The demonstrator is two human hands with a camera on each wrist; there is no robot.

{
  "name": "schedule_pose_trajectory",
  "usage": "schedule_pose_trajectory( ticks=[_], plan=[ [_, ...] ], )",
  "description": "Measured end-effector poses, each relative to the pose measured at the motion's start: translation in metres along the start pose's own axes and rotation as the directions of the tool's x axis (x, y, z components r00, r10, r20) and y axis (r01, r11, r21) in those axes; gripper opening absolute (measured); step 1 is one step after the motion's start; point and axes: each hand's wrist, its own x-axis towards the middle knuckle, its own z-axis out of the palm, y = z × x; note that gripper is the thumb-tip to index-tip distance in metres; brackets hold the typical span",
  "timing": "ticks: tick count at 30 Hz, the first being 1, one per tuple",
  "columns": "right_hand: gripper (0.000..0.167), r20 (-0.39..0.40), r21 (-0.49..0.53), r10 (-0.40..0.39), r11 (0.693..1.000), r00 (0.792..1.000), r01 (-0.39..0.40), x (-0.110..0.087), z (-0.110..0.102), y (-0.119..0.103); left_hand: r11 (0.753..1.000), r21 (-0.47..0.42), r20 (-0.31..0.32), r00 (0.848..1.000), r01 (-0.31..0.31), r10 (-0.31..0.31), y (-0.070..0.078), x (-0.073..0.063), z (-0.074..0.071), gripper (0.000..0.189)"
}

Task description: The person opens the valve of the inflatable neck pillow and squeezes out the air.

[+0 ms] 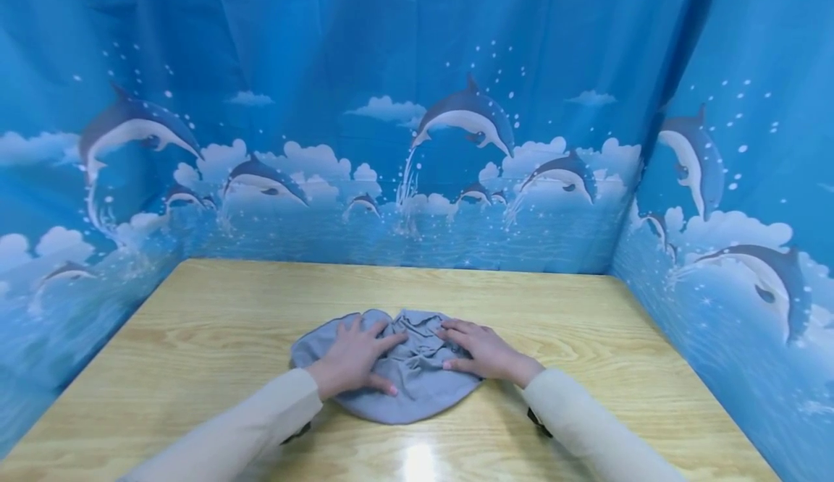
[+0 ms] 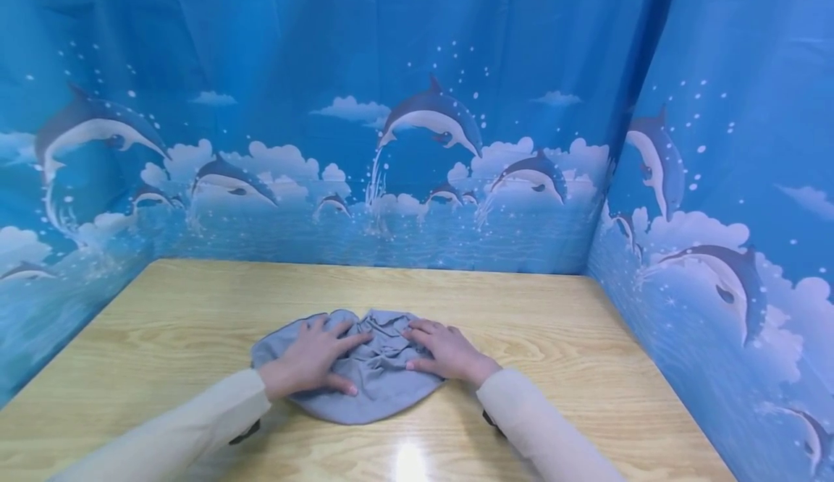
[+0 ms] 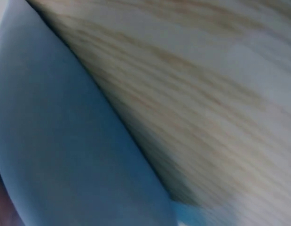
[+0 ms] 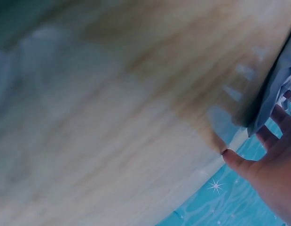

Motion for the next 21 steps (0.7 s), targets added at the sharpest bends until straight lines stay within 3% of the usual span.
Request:
schedule_pose_trajectory(
  ticks=[6, 9, 16, 21],
  plan=[
    [0.059, 0.018, 0.016, 0.007, 1.000, 1.000, -0.008, 0.000, 0.002, 0.001, 0.989, -0.101, -0.072, 0.992, -0.112, 0.105, -0.026, -0.008, 0.003, 0.082],
    [0.060, 0.025, 0.028, 0.005, 1.000, 1.000, -0.006, 0.000, 0.001, 0.001, 0.980, -0.147, -0.116, 0.986, -0.132, 0.116, -0.038, -0.014, 0.002, 0.079],
    [0.060, 0.019, 0.026, 0.000, 1.000, 1.000, -0.001, 0.001, 0.002, 0.001, 0.980, -0.191, -0.150, 0.988, -0.052, 0.023, -0.050, -0.019, 0.012, 0.087],
    [0.059, 0.008, 0.033, 0.001, 0.999, 1.000, -0.001, 0.000, 0.001, 0.001, 0.965, -0.258, -0.128, 0.992, -0.046, 0.013, -0.050, -0.016, 0.017, 0.086]
  ],
)
